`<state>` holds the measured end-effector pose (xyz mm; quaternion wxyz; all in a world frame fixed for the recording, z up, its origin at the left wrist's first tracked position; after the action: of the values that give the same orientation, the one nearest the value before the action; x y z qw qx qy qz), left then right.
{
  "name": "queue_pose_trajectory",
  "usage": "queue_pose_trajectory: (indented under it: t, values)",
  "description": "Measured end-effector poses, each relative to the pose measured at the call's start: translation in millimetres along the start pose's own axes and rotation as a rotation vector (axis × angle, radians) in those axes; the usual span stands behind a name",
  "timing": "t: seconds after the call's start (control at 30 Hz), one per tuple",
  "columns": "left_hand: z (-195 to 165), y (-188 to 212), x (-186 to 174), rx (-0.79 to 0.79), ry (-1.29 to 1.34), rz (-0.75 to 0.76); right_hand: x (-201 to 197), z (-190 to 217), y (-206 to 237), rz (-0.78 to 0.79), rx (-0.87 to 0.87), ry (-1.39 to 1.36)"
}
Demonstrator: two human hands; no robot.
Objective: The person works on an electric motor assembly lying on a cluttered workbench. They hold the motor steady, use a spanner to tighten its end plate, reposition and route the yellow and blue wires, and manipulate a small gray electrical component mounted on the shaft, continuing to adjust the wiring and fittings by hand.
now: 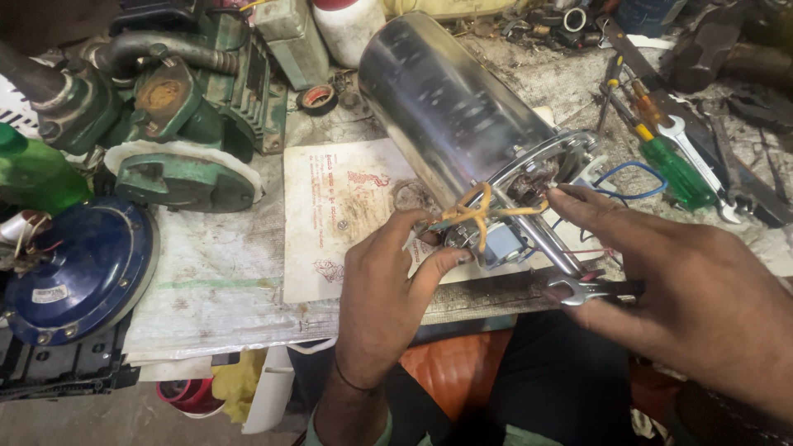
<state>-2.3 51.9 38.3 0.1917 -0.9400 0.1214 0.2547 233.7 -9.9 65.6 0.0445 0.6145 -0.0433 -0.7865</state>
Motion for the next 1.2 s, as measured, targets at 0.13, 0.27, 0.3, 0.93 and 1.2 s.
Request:
queue_pose_trajectory:
  t: [0.13, 0.27, 0.3, 0.93, 1.2]
  values:
    - [-11, 10, 0, 0.18, -0.018, -0.247, -6, 3, -2, -0.077, -0.17, -0.089]
    - [-21, 20, 11, 0.34, -0.084, -0.42, -3, -17, -8, 0.202, 0.189, 0.003]
    - [-23, 22, 12, 0.428, -0.104, -0.443, -3, -22, -8, 0.251, 0.283, 0.029]
    - [-36, 20, 26, 0.526, -0.055, -0.165, -9, -28, -12, 0.158, 0.178, -0.02]
    - [-24, 19, 41, 0.444, -0.042, -0.238, 1, -47, -8, 0.31, 0.317, 0.105]
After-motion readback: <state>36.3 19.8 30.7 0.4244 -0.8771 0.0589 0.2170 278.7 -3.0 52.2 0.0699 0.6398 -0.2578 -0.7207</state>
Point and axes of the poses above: each hand's wrist, its own y-axis away from the middle knuckle, its own x-axis out of the palm, z = x × y, the point moved 5 cm from there along -y, towards the middle knuckle, and after that the axes turned 3 degrees about z, right-handed, at the moved point
